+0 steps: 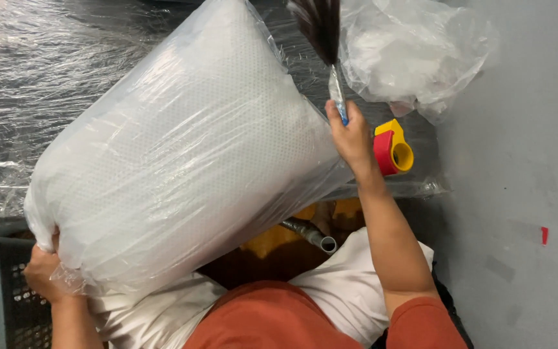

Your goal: The person sits on the floor and uses a feather duster to wipe the surface of a black plastic-wrapped package, then places it in a basket. The person then dusts a white bubble-wrapped package, turning it over to clean multiple sides, and finally ties the plastic bag closed.

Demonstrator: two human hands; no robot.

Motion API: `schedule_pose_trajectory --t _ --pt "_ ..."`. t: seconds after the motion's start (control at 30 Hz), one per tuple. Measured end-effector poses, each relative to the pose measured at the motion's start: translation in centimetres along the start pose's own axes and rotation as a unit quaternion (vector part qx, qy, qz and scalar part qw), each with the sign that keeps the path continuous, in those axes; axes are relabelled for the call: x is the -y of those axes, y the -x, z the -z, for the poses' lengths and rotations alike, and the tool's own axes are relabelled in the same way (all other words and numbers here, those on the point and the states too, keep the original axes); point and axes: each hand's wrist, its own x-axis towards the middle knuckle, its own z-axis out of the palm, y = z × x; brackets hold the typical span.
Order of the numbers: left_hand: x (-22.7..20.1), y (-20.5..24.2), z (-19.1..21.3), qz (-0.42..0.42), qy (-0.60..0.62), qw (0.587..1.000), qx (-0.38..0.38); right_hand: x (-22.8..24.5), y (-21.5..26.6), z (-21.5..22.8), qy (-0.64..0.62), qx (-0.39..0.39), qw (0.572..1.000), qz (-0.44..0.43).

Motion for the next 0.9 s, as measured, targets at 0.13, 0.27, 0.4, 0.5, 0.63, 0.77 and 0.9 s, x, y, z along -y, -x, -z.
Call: schedule_pose_trajectory --t 0.13,0.27,0.4,0.5,0.63,0.77,0.9 --pt "0.1 0.0 -0.4 -0.019 0.031 0.999 -0.019 -2.0 3.8 1.8 -0.109 0.002 0.992 0.062" --pt "-0.4 0.1 0.4 0.009 0.046 0.999 0.003 -4.2 9.4 2.1 -0.003 0.039 0.989 0.145" --pt "0.5 0.1 -0.5 0.007 0.016 1.0 0.005 -2.5 16.4 4.4 0.046 0.226 0.961 0.156" --pt "0.2 0.2 -0.5 0.014 0.024 1.0 -0.002 -3.9 16.0 5.4 -0.062 0.276 0.939 0.197" --pt "-1.3 -0.1 1.4 0.042 0.055 0.997 0.036 -4.9 14.5 3.3 -0.04 0.07 0.997 0.008" --pt "-0.1 0.2 0.2 -0.004 0.037 0.999 -0.007 -3.9 17.6 1.9 -0.043 0.226 0.949 0.217" --pt "-0.5 -0.1 0.8 0.018 0.013 0.998 0.06 -2.4 17.5 2.3 -0.088 0.319 0.892 0.309"
